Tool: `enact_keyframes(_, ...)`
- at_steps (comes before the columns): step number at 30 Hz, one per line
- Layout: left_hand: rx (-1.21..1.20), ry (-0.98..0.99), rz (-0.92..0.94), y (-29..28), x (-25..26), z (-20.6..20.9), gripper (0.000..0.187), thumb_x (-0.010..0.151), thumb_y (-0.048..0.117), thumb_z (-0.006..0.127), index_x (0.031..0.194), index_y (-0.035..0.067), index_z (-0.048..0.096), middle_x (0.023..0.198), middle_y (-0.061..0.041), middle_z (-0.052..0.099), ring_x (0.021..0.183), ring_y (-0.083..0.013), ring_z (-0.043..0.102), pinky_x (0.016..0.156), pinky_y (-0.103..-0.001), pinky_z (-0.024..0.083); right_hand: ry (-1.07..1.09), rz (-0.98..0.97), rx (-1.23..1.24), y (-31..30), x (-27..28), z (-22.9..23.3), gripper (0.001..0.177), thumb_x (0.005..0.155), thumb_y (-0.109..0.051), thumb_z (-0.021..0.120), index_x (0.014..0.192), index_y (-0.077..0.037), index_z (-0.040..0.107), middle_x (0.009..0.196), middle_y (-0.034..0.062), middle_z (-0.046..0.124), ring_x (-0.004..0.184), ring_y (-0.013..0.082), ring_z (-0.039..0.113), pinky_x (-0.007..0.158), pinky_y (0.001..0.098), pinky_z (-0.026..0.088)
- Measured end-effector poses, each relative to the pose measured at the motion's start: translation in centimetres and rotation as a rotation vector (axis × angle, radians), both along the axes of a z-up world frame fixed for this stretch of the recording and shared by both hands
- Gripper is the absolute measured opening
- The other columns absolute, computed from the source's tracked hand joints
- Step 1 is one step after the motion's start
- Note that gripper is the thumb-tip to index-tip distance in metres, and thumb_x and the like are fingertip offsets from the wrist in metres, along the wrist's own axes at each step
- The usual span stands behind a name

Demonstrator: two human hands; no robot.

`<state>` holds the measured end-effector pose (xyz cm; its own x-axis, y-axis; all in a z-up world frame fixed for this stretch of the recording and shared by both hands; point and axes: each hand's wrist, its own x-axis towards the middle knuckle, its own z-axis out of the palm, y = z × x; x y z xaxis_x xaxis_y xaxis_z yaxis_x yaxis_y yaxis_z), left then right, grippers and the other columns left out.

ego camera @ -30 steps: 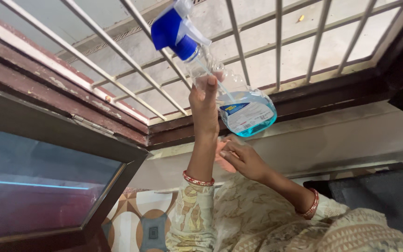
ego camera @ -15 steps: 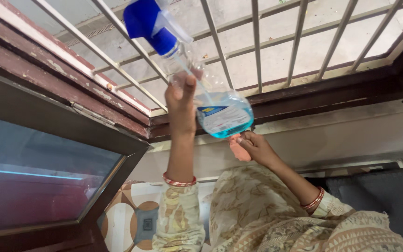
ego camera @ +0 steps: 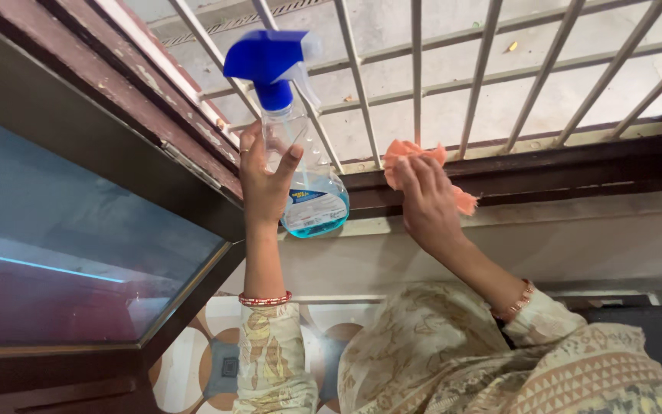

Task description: The person sprays a cleaning solution onto a window and wipes the glass and frame with a cloth. The person moves around the window, cleaning different sections of the glass and the surrounding frame.

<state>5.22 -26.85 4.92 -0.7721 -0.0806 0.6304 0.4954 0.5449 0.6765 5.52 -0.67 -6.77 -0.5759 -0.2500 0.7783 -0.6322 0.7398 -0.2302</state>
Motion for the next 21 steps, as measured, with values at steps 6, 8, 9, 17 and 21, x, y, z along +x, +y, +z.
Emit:
enact_keyframes(6,0.039,-0.024,-0.062,-2.6,-1.2,-2.5,0.075,0.092,0.064,0.068,0.136,0.004,0.066,0.141,-0.013,0.056,0.114,-0.0221,0.059,0.106,-0.039,0.049,-0.068,0.046,0.297,-5.0,-1.8,-4.3,0.061,0.072,-0.003,0.06,0.132,0.008,0.052,0.127,0.0238,0.055,0.122,0.0434,0.052,0.1,0.0532,0.045)
enact_keyframes(8,0.06,0.014,-0.107,-3.3,-1.3,-2.9,0.077,0.093,0.065,0.069,0.137,0.003,0.063,0.139,-0.014,0.057,0.118,-0.023,0.061,0.106,-0.04,0.05,-0.031,0.09,0.337,-7.9,-2.1,-4.9,0.061,0.069,-0.005,0.06,0.129,0.007,0.054,0.122,0.0217,0.056,0.12,0.0416,0.052,0.101,0.0533,0.044)
enact_keyframes(9,0.071,0.035,-0.131,-3.5,-1.4,-2.9,0.078,0.093,0.066,0.069,0.138,0.002,0.062,0.138,-0.015,0.057,0.12,-0.0234,0.062,0.106,-0.04,0.05,-0.041,0.092,0.28,-9.3,-2.4,-4.9,0.061,0.07,-0.004,0.059,0.131,0.005,0.055,0.12,0.0193,0.056,0.12,0.0397,0.052,0.104,0.0522,0.044)
enact_keyframes(17,-0.051,-0.097,-0.3,-2.9,-2.4,-2.9,0.08,0.088,0.058,0.075,0.141,0.0,0.059,0.145,-0.018,0.058,0.124,-0.0267,0.062,0.106,-0.039,0.051,-0.152,0.049,0.141,-11.5,-4.2,-4.4,0.038,0.088,-0.011,0.062,0.126,-0.002,0.06,0.122,0.0136,0.056,0.122,0.0335,0.054,0.097,0.0483,0.043)
enact_keyframes(21,-0.144,-0.075,-0.313,-1.4,-3.4,-3.7,0.071,0.092,0.048,0.078,0.14,0.0,0.061,0.152,-0.021,0.053,0.139,-0.0325,0.054,0.116,-0.042,0.044,-0.09,-0.027,0.235,-7.2,-2.9,-5.6,0.045,0.078,-0.01,0.063,0.123,-0.009,0.062,0.122,0.0115,0.058,0.118,0.031,0.056,0.094,0.0505,0.041)
